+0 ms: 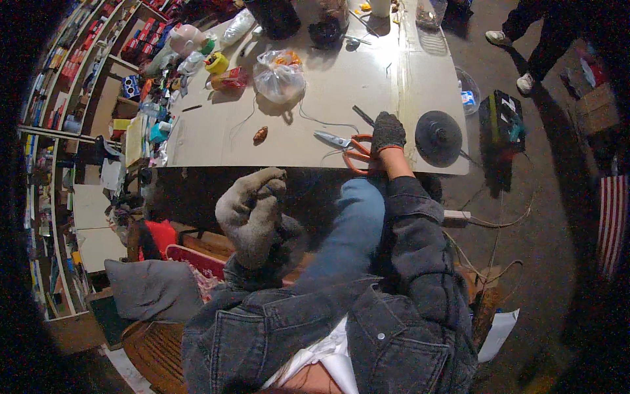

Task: The person strips insulation from a wire using scissors, then twists the exposed strands with their gloved hands. They continue to manipulate the wire ends, preparing them for connection.

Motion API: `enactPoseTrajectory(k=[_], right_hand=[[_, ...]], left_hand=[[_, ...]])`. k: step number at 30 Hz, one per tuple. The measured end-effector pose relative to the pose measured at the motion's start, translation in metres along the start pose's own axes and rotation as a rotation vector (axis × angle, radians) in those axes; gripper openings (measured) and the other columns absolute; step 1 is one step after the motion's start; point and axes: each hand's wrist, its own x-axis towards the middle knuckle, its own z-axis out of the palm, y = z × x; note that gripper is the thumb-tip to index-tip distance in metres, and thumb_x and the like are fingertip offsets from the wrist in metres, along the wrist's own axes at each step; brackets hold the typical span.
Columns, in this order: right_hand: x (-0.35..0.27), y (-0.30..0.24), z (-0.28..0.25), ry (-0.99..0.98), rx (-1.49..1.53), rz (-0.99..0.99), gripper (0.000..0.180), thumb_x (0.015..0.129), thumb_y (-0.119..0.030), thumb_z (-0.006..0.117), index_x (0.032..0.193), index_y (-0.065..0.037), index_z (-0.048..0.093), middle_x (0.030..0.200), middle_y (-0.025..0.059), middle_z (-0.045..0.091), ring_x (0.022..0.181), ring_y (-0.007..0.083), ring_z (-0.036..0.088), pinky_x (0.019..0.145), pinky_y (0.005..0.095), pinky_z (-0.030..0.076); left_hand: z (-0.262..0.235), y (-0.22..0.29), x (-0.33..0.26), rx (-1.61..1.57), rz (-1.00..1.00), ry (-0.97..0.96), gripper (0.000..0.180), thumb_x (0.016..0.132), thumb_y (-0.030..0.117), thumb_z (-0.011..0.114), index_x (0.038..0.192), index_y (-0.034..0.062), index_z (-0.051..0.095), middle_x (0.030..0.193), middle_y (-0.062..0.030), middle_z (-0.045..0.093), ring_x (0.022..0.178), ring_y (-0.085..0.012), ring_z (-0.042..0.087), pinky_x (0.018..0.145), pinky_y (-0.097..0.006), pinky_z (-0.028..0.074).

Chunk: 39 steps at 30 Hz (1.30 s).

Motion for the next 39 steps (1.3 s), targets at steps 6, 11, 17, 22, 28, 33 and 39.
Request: enactPoseTrajectory(k=[6,11,17,22,28,33,39], right_hand=[[-0.006,-0.004,-0.019,-0.153,-0.005,0.118,0.029,0.074,-0.018,0.078,0.099,-0.006,0.073,0.11,0.0206,0.07,0.107,0.0346,0.068,0.09,0.0443,0.056],[-0.019,-0.003,-0.024,-0.063,-0.03,0.056,0.035,0.075,-0.019,0.078,0.106,-0.006,0.071,0.109,0.0213,0.069,0.105,0.0349,0.068,0.09,0.0444,0.056],[-0.019,0.002,-0.008,-0.03,-0.052,-0.046,0.031,0.077,-0.017,0.075,0.105,-0.006,0.067,0.108,0.0202,0.069,0.103,0.0352,0.069,0.088,0.0444,0.057],[-0.018,0.001,-0.003,0.01,0.012,-0.007,0.017,0.081,-0.018,0.071,0.095,-0.007,0.071,0.101,0.0201,0.071,0.097,0.0358,0.071,0.084,0.0442,0.058],[-0.027,0.002,-0.017,-0.08,-0.045,-0.076,0.047,0.056,-0.029,0.089,0.093,-0.005,0.072,0.103,0.0191,0.071,0.1,0.0339,0.07,0.086,0.043,0.057],[-0.035,0.012,-0.016,-0.077,0.113,0.045,0.04,0.069,-0.033,0.08,0.093,-0.002,0.071,0.099,0.0185,0.071,0.1,0.0344,0.07,0.084,0.043,0.056],[-0.086,0.028,-0.064,-0.01,1.429,0.025,0.02,0.089,-0.023,0.067,0.092,-0.003,0.065,0.074,0.0071,0.064,0.069,0.015,0.063,0.063,0.0291,0.052]], left_hand=[[0.0,0.005,0.004,0.273,0.264,-0.05,0.02,0.083,0.002,0.074,0.102,-0.0024,0.072,0.083,-0.0112,0.072,0.07,-0.0165,0.067,0.067,-0.028,0.053],[-0.002,0.015,0.001,0.425,0.32,-0.047,0.018,0.082,0.003,0.076,0.099,-0.0015,0.073,0.083,-0.0149,0.072,0.07,-0.0214,0.069,0.067,-0.03,0.054],[-0.002,0.016,-0.004,0.359,0.312,-0.055,0.019,0.083,0.004,0.072,0.101,-0.0013,0.073,0.084,-0.0139,0.073,0.072,-0.0205,0.07,0.066,-0.03,0.054],[0.0,0.009,-0.007,0.326,0.32,-0.02,0.022,0.082,0.003,0.071,0.103,-0.0007,0.072,0.084,-0.0138,0.073,0.073,-0.0215,0.071,0.068,-0.031,0.055],[0.004,0.012,-0.006,0.37,0.387,-0.046,0.023,0.081,0.0,0.072,0.104,0.0006,0.071,0.084,-0.0157,0.071,0.074,-0.0236,0.071,0.068,-0.032,0.056],[0.011,0.025,-0.006,0.37,0.359,-0.069,0.016,0.084,0.006,0.073,0.098,-0.0002,0.073,0.078,-0.0141,0.07,0.067,-0.0202,0.067,0.065,-0.031,0.051],[0.032,0.044,-0.006,0.52,0.398,-0.124,0.017,0.08,0.006,0.077,0.097,0.0023,0.073,0.076,-0.0118,0.069,0.064,-0.0246,0.068,0.058,-0.033,0.051]])
